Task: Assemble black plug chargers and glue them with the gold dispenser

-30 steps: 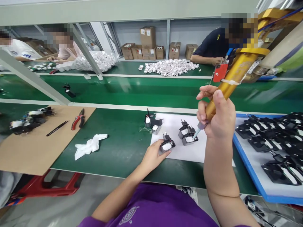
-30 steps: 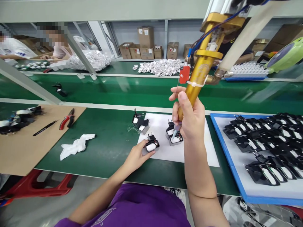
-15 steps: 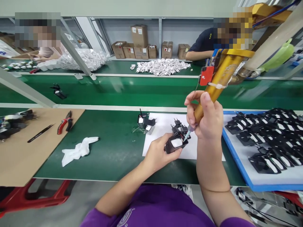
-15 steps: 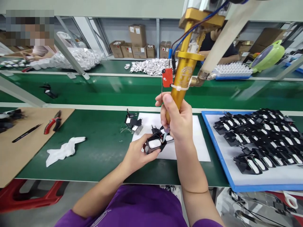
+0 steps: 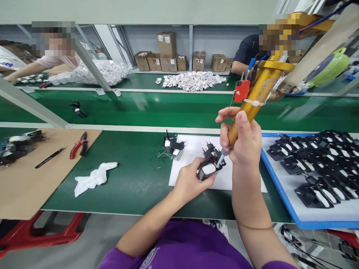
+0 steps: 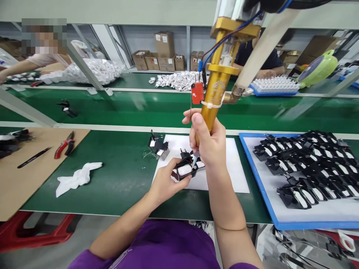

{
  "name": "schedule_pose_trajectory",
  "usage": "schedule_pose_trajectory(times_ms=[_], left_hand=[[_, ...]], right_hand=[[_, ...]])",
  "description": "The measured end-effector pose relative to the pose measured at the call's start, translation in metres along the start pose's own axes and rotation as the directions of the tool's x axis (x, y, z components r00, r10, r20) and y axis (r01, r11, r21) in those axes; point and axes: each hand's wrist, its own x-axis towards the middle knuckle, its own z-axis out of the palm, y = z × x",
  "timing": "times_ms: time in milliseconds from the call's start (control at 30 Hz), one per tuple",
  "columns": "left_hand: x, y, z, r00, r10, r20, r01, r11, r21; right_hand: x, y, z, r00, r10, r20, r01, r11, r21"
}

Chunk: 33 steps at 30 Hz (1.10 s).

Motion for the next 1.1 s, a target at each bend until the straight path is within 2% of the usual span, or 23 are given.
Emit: schedule_pose_trajectory(times_ms=[133,333,500,700,800,900,1000,1100], left_hand=[[0.002,0.0,0.015,1.0,-0.004,0.019,0.005,0.998,-0.069],[0.004,0.007,0.031,0.993,0.091,-0.074,-0.097,0.992,-0.078],[0.006,0.008,0.034,0.976,0.171,-0.133,-0.176,0.984,-0.03],[0.005,0.009,0.033,0.977,0.175,-0.125,-0.178,0.984,-0.009],[0.005,0.001,0.032,0.984,0.154,-0.092,-0.153,0.988,0.018],[0.004,-0.017,0.026,0.98,0.179,-0.086,-0.17,0.98,0.1],[-0.002,-0.034,0.02,0.95,0.31,-0.046,-0.298,0.94,0.169],[-0.008,-0.039,0.022,0.898,0.439,0.029,-0.434,0.876,0.212]], right_hand=[[-0.002,-0.001,0.002,1.0,0.005,-0.022,-0.005,1.0,0.01],[-0.005,-0.002,0.005,0.999,0.016,-0.032,-0.016,1.0,-0.003],[-0.006,-0.003,0.005,1.0,0.004,0.013,-0.005,0.999,0.044],[-0.005,-0.003,0.004,1.0,0.001,0.031,-0.002,0.999,0.041],[-0.003,-0.002,0.002,0.999,0.006,0.046,-0.008,0.999,0.038],[-0.001,-0.002,-0.001,0.999,0.002,0.05,-0.004,0.999,0.039],[0.002,-0.001,-0.003,0.999,0.006,0.04,-0.007,1.0,0.015],[0.004,-0.001,-0.004,1.0,0.006,0.03,-0.006,1.0,0.007]])
